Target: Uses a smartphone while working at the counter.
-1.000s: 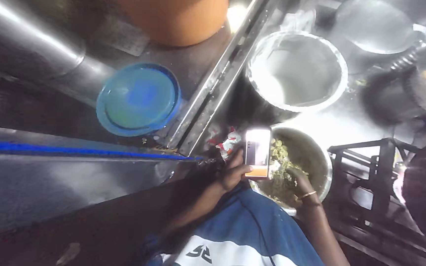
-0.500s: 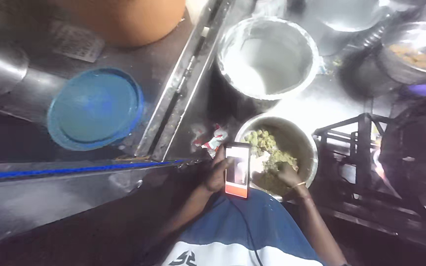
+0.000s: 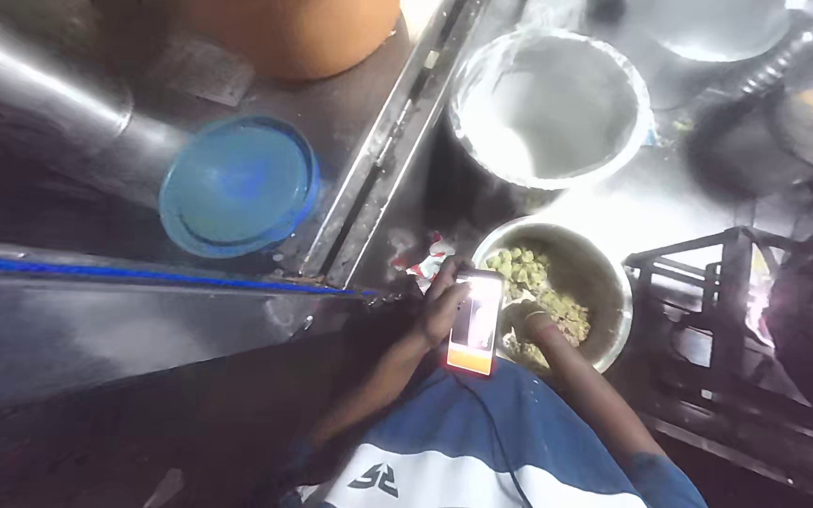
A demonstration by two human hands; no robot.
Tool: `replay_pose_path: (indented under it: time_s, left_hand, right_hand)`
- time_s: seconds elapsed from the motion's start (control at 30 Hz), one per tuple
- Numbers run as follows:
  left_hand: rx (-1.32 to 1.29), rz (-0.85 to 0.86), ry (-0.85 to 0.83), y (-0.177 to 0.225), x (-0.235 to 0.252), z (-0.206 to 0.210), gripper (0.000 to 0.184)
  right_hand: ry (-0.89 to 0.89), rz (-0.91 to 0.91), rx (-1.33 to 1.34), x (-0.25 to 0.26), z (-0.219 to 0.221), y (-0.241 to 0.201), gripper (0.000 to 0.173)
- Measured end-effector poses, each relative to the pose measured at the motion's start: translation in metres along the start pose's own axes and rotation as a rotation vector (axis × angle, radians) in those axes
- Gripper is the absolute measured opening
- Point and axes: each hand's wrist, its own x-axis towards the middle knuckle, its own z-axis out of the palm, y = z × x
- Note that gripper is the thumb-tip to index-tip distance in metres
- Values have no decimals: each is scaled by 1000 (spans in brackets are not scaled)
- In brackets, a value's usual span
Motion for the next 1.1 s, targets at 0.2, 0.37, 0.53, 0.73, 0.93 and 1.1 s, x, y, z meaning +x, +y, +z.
replay_pose_path:
  time_s: [0.2, 0.37, 0.53, 0.73, 0.93, 1.1]
  left_hand:
    - [137, -73, 94, 10, 5, 0, 21]
    - [174, -140, 95, 13, 7, 2, 20]
    - [201, -129, 78, 9, 13, 7, 25]
    - [230, -124, 74, 11, 15, 11, 24]
    - [220, -109, 85, 12, 16, 11, 29]
    - [268, -116, 119, 12, 17, 12, 36]
  right_hand:
    - [-194, -262, -101, -19, 5, -24, 35]
    - [-85, -462, 467, -18, 10, 37, 23]
    - [351, -205, 971, -57, 25, 62, 32]
    - [468, -119, 1131, -56, 44, 72, 16]
    - [537, -75, 945, -44, 47, 61, 52]
    - [441, -112, 826, -42, 53, 59, 80]
